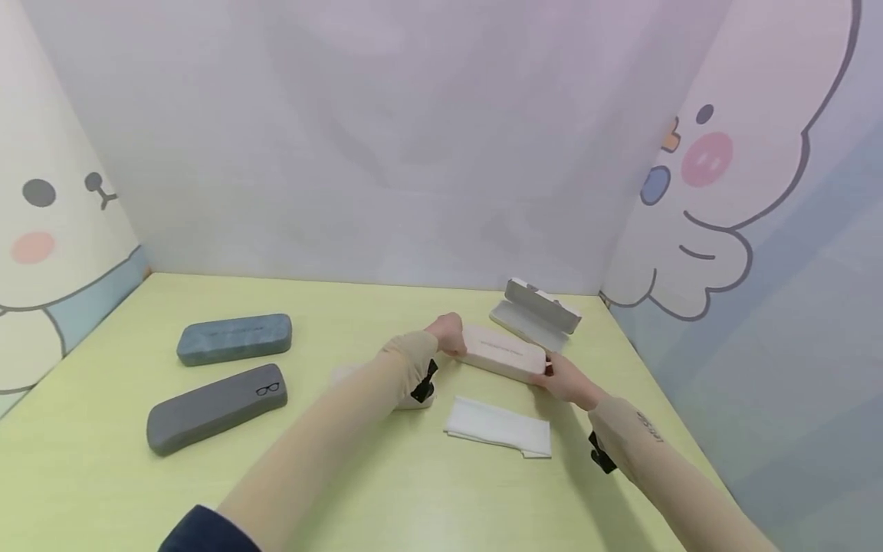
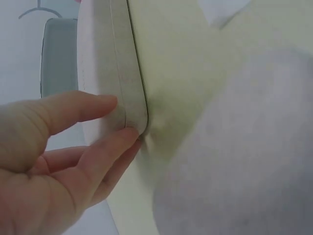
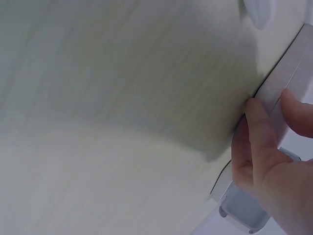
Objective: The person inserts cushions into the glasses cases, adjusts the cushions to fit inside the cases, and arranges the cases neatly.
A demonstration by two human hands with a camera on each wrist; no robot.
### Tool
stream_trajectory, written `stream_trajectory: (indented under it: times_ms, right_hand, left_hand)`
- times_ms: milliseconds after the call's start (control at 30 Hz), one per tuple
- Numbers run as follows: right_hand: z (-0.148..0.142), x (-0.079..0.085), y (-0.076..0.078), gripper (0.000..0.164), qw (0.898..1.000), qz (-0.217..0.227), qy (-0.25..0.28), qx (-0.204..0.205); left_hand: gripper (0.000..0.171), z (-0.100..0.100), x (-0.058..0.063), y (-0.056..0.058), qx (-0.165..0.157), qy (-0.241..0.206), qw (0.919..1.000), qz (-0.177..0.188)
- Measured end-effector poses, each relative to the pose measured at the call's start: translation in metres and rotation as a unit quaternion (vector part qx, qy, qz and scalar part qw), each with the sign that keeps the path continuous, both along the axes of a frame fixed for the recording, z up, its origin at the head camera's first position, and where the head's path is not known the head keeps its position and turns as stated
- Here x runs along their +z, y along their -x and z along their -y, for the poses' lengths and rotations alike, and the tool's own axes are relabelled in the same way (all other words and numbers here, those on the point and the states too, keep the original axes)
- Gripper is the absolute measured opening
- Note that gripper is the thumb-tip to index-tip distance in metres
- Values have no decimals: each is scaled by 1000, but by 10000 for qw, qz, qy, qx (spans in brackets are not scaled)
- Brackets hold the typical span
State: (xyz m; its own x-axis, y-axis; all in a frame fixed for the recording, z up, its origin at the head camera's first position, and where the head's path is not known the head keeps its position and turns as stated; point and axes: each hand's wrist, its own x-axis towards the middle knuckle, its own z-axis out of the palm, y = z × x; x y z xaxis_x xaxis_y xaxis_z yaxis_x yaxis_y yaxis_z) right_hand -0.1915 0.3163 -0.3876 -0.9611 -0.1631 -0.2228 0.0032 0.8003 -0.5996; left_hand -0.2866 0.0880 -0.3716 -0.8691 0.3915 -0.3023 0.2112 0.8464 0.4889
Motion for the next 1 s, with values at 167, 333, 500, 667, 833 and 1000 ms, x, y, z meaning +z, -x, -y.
stream_trajectory:
  times_ms: [167,333,500,667,833,1000]
  right_hand:
    - [-18,1,-22,57,9991,58,-255,-324]
    - [-29,2,-35,60,9983,85,-314,-490]
    - [-36,3,-46,62,9972,114,-425,-606]
    - [-38,4,-47,65,9957,40,-517,-767]
    - [-44,8,-47,71,9965,322,-122,-758]
    - [-49,21,-38,61,9921,942,526,-639]
  left_hand:
    - [15,-17,-1,-11,-154,-153,9998,24]
    - [16,-28,1,-19,-199,-283,9994,74]
    - [13,-37,3,-25,-336,-243,9991,113]
    - [14,-40,5,-22,-388,-304,9987,144]
    - [21,-37,6,-15,-456,-633,9952,587]
    - [47,-28,14,-2,-101,-1195,9902,709]
